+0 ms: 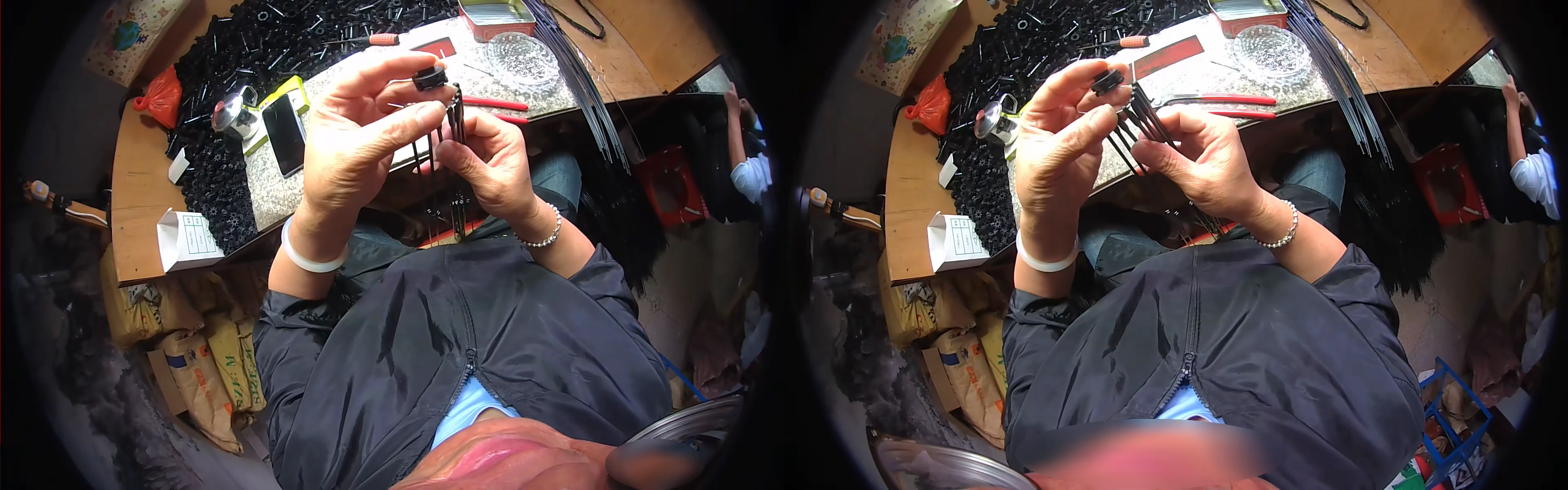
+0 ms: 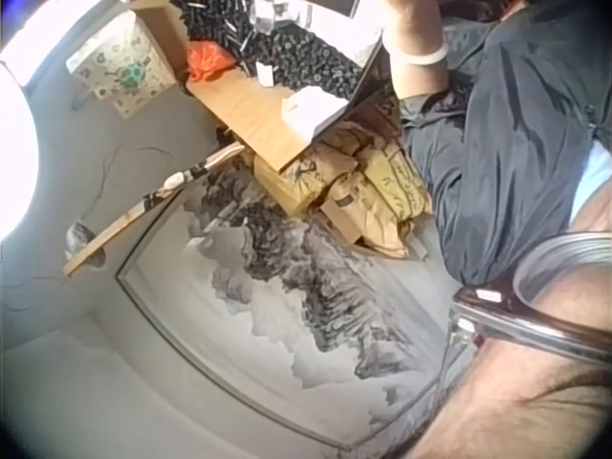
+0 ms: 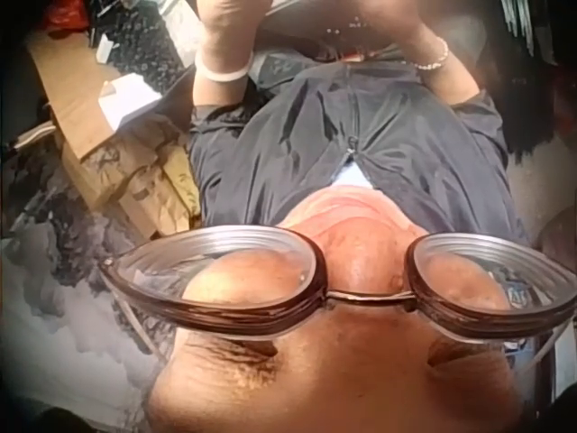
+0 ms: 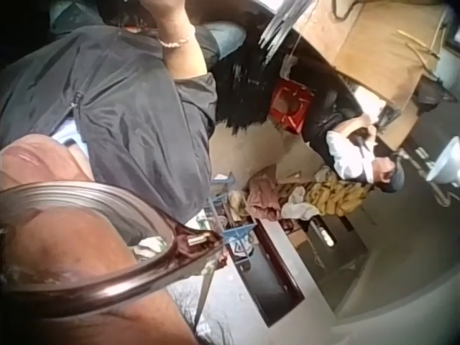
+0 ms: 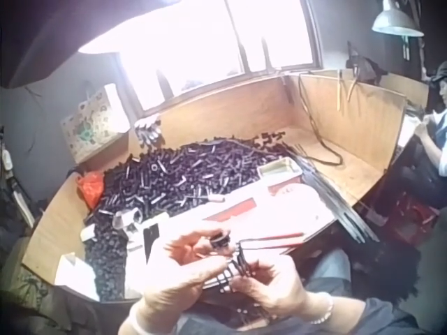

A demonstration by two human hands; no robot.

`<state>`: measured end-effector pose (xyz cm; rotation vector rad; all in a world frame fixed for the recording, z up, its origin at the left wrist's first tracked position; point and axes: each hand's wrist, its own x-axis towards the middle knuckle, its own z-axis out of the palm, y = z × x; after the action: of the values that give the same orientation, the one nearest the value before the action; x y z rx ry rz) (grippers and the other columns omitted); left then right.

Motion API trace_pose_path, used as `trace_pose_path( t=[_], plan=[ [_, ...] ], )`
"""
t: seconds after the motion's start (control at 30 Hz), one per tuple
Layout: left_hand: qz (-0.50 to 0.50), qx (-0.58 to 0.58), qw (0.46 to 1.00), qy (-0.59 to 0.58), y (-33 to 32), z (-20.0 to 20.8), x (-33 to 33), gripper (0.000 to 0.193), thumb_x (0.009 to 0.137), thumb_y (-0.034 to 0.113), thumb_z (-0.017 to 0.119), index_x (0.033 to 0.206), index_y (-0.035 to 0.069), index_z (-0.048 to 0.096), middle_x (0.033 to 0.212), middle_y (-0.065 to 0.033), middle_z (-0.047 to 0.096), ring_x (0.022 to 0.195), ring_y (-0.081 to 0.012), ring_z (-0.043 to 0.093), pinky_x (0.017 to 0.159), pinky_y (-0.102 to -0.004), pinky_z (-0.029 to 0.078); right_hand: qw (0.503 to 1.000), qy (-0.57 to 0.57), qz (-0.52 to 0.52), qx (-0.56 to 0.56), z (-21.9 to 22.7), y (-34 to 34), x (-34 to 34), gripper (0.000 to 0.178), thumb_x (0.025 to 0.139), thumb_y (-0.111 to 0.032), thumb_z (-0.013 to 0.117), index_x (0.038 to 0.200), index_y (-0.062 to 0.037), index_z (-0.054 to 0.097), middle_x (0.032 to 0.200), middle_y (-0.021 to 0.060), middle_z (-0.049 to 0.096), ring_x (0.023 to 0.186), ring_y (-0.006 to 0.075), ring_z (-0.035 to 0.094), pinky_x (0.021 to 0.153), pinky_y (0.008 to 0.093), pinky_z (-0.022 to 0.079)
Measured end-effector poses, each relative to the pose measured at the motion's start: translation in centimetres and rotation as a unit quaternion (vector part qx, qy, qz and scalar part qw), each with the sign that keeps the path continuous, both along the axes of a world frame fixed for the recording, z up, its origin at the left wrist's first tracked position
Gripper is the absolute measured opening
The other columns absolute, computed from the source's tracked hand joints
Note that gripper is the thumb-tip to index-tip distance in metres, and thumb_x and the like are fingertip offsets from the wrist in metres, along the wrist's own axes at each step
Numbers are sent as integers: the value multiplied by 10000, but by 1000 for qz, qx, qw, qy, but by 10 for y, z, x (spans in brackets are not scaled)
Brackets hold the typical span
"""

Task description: Assembling bundles of black rods into plastic housings using pliers.

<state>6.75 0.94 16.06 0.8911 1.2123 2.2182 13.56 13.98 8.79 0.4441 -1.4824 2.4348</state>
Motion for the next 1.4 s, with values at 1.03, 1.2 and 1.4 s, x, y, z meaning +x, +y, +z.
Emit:
trace_pose_path(
  t=[1.03,1.2,1.4],
  plan=[
    [121,-49,959,252,-5,-5,5,305,758,-112,613,1057,-92,554,970,-120,553,889,-179,603,786,-267,518,999,-10,19,-37,-2,-5,0,169,841,-86,617,972,7,563,835,19,581,708,46,533,632,185,455],
    [142,-65,955,251,-5,-4,10,280,756,-111,617,1032,-87,574,968,-120,549,858,-168,605,778,-257,516,999,-4,18,-32,-2,-4,0,162,847,-94,610,968,4,567,836,15,580,725,47,529,658,192,451],
    [99,-35,970,221,-6,-5,5,258,745,-97,638,1000,-70,605,873,-90,574,830,-151,610,744,-237,510,994,25,90,-60,1,7,-7,194,885,-182,563,973,-9,567,869,0,585,810,57,528,743,213,442]
  ],
)
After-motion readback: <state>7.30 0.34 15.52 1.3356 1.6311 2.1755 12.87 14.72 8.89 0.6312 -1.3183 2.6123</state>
